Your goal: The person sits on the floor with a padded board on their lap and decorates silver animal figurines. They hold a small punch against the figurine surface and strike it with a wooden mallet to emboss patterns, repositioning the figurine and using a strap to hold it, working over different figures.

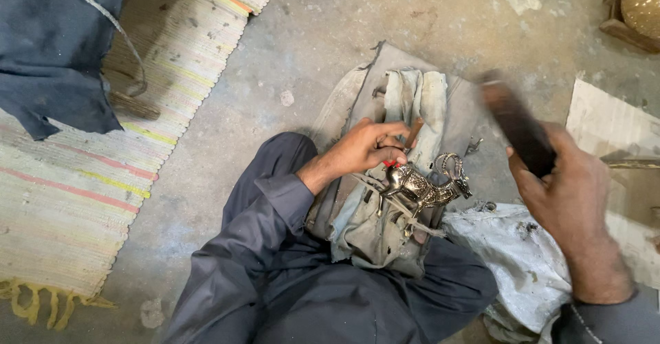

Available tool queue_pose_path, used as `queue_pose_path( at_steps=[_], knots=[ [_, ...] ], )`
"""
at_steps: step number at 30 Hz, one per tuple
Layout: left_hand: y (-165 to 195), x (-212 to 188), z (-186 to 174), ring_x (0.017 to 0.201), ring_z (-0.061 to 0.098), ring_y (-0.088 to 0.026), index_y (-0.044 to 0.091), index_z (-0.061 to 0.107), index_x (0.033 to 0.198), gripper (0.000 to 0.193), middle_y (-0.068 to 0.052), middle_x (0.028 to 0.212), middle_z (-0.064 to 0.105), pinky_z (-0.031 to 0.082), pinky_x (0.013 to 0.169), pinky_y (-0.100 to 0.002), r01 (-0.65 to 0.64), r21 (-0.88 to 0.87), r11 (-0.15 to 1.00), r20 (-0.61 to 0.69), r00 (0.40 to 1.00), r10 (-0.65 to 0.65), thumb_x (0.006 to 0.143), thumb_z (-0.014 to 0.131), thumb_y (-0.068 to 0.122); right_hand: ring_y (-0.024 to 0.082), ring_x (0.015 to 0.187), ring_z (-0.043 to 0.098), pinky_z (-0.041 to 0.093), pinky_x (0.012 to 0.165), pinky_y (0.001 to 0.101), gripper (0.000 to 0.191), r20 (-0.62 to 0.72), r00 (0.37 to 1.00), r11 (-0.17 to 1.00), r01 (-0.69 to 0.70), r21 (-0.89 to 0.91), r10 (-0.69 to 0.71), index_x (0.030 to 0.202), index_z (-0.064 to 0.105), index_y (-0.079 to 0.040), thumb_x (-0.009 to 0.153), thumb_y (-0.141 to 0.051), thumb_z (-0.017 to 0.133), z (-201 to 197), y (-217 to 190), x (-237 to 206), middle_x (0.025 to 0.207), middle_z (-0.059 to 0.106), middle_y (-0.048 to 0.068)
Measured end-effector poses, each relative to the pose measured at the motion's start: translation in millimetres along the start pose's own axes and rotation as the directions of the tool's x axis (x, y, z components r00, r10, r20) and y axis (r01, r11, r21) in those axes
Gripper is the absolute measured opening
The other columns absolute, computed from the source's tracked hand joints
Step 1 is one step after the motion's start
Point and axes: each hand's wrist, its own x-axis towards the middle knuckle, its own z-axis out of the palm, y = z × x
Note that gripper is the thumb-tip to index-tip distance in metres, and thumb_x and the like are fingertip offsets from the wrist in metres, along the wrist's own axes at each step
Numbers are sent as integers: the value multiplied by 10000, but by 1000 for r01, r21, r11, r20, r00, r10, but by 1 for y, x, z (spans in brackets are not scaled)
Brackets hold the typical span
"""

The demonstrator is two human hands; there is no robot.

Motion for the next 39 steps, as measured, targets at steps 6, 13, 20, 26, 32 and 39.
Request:
queue_pose_path(
  at_steps=[6, 13, 20, 26, 32, 39],
  knots=[
    [-3, -1, 2, 988, 804, -203, 15, 603, 1202, 276, -115, 990, 810, 617, 816, -306, -23, 34, 999, 1, 1000, 23, 939, 681, -20, 227, 746, 733, 564, 667, 360, 459, 334, 942, 876, 130, -465, 37, 1292, 649, -243, 847, -234, 760, -30, -20, 31, 865, 728, 29],
    [1, -1, 3, 947, 812, -198, 38, 628, 1184, 264, -112, 949, 810, 604, 780, -320, -29, 44, 999, -1, 1000, 29, 933, 699, -3, 297, 774, 715, 549, 683, 423, 492, 246, 968, 933, 39, -357, 53, 1289, 637, -210, 821, -258, 781, -29, -16, 31, 847, 720, 70],
    [5, -7, 7, 961, 827, -194, 36, 590, 1149, 228, -92, 968, 815, 607, 771, -324, 35, 28, 999, -59, 998, -33, 942, 678, -6, 297, 778, 714, 538, 662, 432, 368, 187, 982, 943, 53, -329, 10, 1189, 657, -185, 833, -179, 747, -28, -22, 25, 872, 719, 77],
    [8, -11, 8, 964, 811, -227, 57, 614, 1191, 293, -95, 961, 807, 596, 771, -322, -27, 111, 993, -47, 998, 33, 918, 704, 2, 282, 812, 710, 545, 709, 425, 320, 147, 987, 953, 100, -286, -59, 1179, 656, -163, 869, -193, 731, -28, -24, 28, 865, 695, 74],
    [9, -12, 11, 1005, 801, -229, 73, 606, 1206, 293, -92, 1003, 808, 612, 825, -332, -20, 107, 994, -88, 996, 30, 930, 686, 18, 273, 823, 714, 550, 708, 409, 326, 200, 978, 917, 132, -376, -59, 1147, 663, -172, 829, -170, 732, -34, -27, 27, 896, 701, 57],
    [11, -20, 15, 938, 805, -254, 79, 615, 1172, 253, -89, 943, 801, 582, 722, -338, 1, 171, 985, -104, 994, 17, 952, 739, 82, 306, 796, 702, 539, 701, 423, 337, 70, 993, 960, 109, -259, -94, 1154, 652, -140, 828, -118, 733, -34, -32, 24, 887, 689, 90]
  ],
)
